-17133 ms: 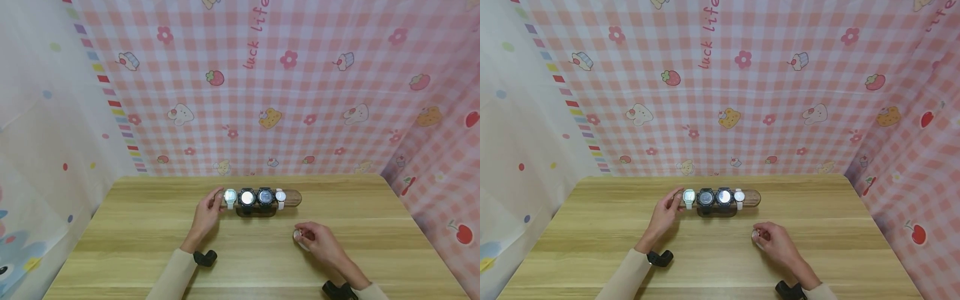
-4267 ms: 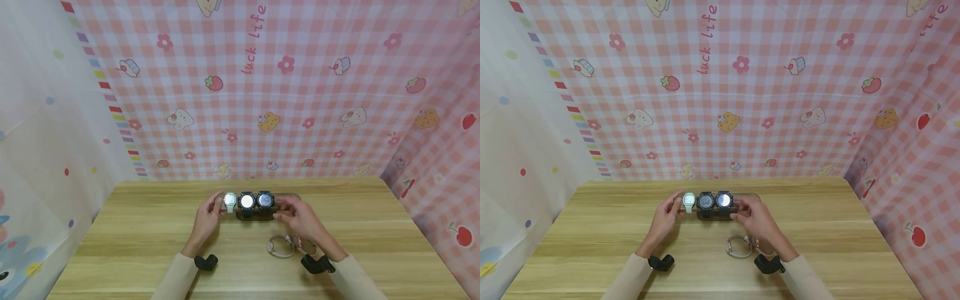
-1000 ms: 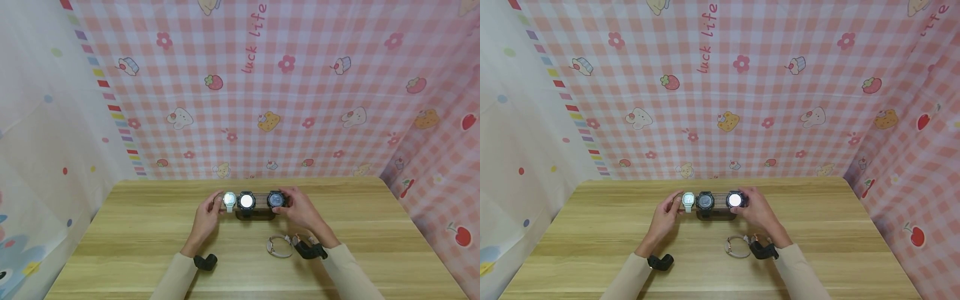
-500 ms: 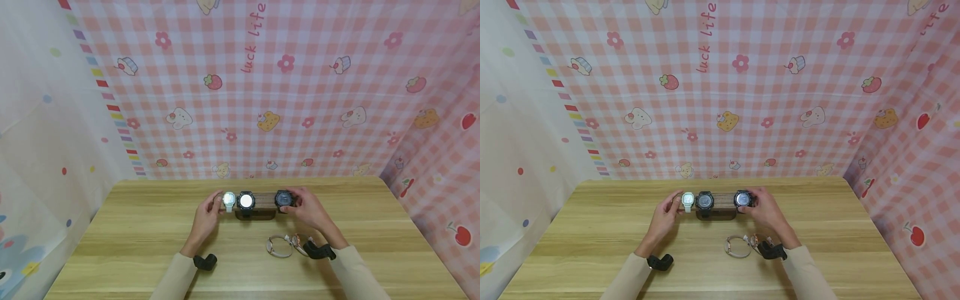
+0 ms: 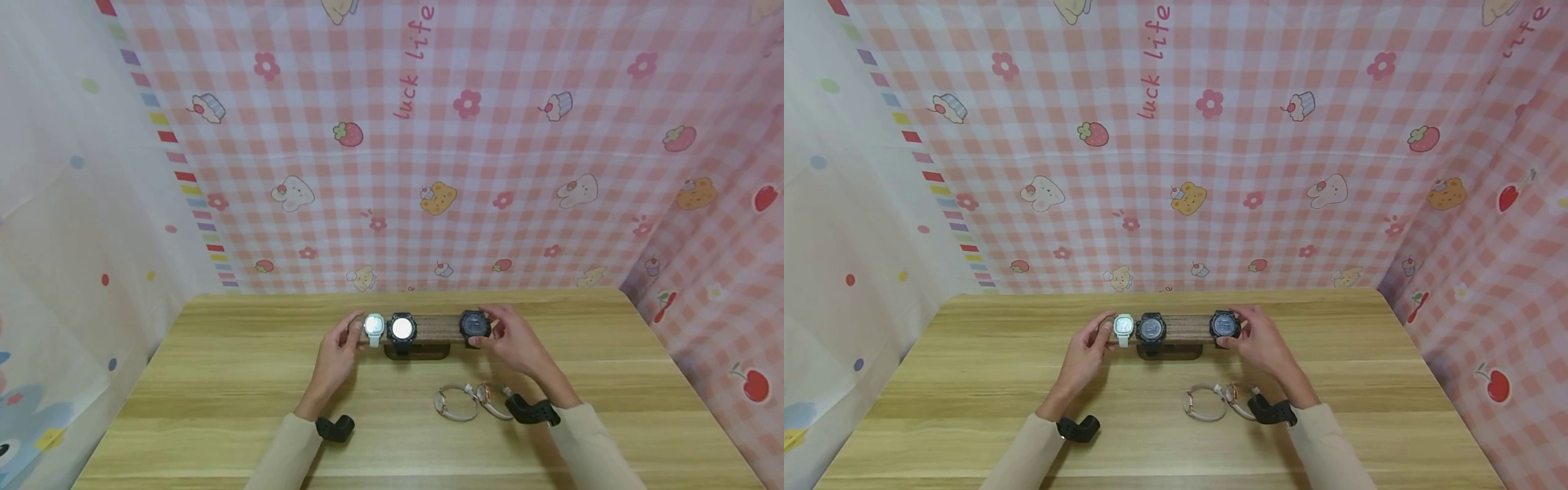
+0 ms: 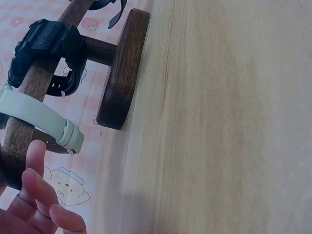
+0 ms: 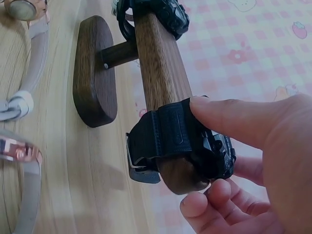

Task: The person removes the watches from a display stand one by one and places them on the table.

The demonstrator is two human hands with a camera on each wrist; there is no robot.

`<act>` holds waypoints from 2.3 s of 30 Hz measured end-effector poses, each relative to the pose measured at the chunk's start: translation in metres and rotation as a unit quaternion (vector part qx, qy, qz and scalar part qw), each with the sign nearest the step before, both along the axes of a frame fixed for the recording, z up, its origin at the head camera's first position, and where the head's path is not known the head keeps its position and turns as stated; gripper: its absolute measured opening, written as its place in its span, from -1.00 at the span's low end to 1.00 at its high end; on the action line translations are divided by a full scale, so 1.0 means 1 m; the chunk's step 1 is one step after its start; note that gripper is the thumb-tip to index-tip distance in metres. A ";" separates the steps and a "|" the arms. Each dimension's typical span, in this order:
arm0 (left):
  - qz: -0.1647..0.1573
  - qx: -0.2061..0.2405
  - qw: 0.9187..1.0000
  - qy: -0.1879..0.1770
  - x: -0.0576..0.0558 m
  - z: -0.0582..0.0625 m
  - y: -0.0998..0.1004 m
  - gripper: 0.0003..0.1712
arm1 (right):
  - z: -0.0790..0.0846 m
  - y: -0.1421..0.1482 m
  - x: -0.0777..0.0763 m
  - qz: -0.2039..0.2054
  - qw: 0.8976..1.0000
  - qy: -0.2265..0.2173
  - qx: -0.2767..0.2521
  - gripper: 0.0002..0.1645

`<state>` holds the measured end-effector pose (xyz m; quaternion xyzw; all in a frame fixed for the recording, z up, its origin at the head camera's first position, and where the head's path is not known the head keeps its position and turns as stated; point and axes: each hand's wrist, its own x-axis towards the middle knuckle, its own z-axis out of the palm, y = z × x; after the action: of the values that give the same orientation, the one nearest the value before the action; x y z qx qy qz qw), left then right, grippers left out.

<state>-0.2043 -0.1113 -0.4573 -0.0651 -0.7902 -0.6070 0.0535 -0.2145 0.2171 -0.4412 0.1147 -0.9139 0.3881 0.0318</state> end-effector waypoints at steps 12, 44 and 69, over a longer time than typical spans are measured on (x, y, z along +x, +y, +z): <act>0.000 0.005 1.000 -0.010 0.000 0.000 0.000 -0.61 | -0.004 0.015 0.001 0.018 0.999 -0.020 -0.042 -0.27; 0.017 0.002 1.000 0.000 -0.021 -0.040 -0.005 -0.62 | 0.001 0.031 0.013 -0.011 0.998 -0.028 -0.057 -0.26; 0.021 -0.006 1.000 -0.013 -0.020 -0.039 -0.006 -0.63 | 0.040 0.009 0.038 0.034 0.998 0.032 -0.046 -0.28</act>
<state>-0.2247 -0.1172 -0.4964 -0.0413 -0.7956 -0.6019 0.0552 -0.1768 0.2263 -0.4008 0.1567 -0.8889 0.4271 0.0531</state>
